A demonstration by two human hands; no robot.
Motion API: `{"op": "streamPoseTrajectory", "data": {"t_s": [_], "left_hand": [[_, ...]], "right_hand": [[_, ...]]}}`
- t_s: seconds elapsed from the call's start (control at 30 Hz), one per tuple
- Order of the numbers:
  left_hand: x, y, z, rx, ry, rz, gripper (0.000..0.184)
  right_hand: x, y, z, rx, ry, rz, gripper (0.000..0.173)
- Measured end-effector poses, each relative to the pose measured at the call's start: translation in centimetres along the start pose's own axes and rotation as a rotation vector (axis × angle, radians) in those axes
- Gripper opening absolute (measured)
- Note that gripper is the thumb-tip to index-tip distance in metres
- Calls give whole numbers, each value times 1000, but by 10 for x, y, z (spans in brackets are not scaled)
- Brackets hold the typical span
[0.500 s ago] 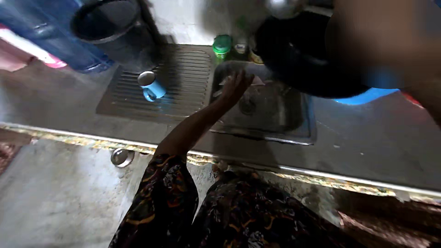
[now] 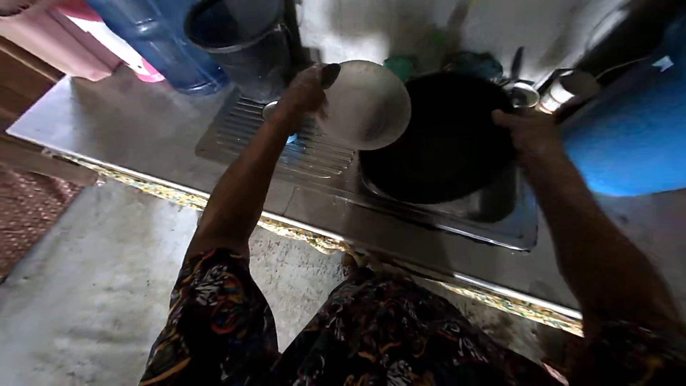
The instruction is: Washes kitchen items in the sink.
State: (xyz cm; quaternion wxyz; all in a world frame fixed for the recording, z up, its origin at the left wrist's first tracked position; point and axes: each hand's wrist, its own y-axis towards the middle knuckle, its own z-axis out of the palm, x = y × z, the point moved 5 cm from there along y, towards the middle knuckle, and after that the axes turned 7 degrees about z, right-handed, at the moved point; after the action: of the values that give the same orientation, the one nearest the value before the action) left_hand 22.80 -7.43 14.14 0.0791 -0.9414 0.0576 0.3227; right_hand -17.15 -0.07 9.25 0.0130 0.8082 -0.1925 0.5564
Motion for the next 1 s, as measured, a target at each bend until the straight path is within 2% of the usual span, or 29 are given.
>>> {"op": "streamPoseTrajectory", "data": {"t_s": [0.13, 0.23, 0.33, 0.43, 0.57, 0.7, 0.77, 0.87, 0.97, 1.0], "left_hand": [[11, -12, 23, 143, 131, 7, 54], [41, -13, 51, 244, 153, -39, 49], [70, -12, 63, 251, 194, -38, 44], [103, -6, 70, 245, 263, -34, 45], [123, -18, 68, 233, 274, -81, 52], [136, -19, 66, 177, 314, -89, 55], [133, -20, 65, 135, 313, -44, 47], [123, -27, 44, -85, 305, 123, 37], [124, -35, 9, -319, 364, 233, 50], [127, -31, -3, -364, 378, 205, 59]], "right_hand": [[-18, 1, 92, 119, 133, 82, 44], [-29, 4, 152, 177, 211, 146, 48], [-28, 6, 189, 232, 63, 54, 55], [-9, -1, 202, 236, -327, -64, 61], [22, -20, 206, 90, -654, -307, 46], [37, -53, 232, 251, -811, -398, 33], [34, -66, 249, 333, -831, -436, 28], [29, -74, 265, 428, -733, -553, 30], [15, -74, 242, 242, -444, -829, 36], [9, -77, 221, 184, -382, -849, 38]]}}
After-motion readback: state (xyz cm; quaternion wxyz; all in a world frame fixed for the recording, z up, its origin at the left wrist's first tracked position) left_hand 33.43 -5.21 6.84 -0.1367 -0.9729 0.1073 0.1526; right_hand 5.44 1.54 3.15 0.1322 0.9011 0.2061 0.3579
